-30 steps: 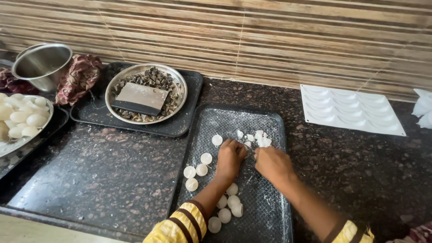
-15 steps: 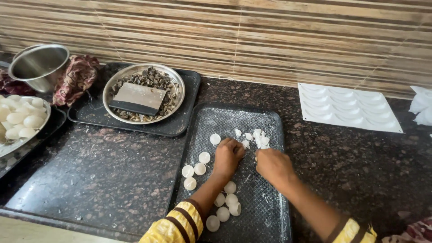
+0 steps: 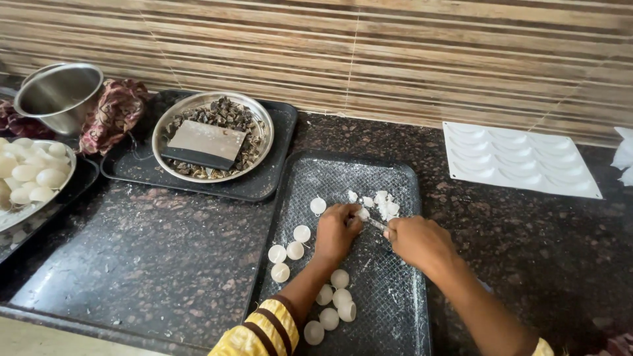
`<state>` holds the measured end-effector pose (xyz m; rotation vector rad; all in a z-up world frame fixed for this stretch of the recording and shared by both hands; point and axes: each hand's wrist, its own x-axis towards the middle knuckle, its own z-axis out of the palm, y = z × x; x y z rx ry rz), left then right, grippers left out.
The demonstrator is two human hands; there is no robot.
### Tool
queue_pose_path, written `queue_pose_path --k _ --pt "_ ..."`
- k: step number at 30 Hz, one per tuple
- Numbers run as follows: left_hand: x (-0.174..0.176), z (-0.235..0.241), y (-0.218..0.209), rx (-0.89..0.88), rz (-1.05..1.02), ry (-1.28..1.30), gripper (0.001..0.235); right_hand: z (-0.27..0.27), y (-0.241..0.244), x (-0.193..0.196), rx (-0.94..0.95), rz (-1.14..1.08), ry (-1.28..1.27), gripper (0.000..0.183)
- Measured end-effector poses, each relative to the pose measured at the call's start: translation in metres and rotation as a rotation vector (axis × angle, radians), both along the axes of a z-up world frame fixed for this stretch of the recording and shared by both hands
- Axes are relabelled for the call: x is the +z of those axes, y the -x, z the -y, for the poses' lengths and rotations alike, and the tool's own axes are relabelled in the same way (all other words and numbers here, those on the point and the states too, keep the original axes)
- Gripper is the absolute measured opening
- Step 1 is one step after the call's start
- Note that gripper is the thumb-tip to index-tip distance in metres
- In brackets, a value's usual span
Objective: The person cuts small white dough balls into smaller pieces with a knife on a floured tray, moving each ball into position and setting the cut pieces aside on the tray. A tray of whole dough balls and a plate with a dough scraper sit on the counter beside the work area.
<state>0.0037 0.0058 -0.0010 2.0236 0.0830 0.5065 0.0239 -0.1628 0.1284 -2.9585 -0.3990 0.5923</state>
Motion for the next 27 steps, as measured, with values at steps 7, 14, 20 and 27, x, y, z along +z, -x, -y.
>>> queue_pose_path --k 7,14,20,27 --pt "0.001 0.0 0.0 0.018 -0.014 -0.08 0.03 0.003 0.006 0.005 -0.054 0.001 -0.048 0.024" --pt "0.015 0.002 0.004 0.006 -0.1 -0.047 0.029 0.001 0.009 -0.002 -0.079 -0.001 -0.057 0.029" --pt "0.009 0.001 0.003 0.009 -0.035 -0.078 0.028 -0.003 0.004 -0.031 -0.045 0.073 -0.067 0.028" --pt "0.019 0.001 0.011 0.0 0.043 0.057 0.026 -0.008 -0.004 -0.037 -0.045 0.135 -0.045 0.029"
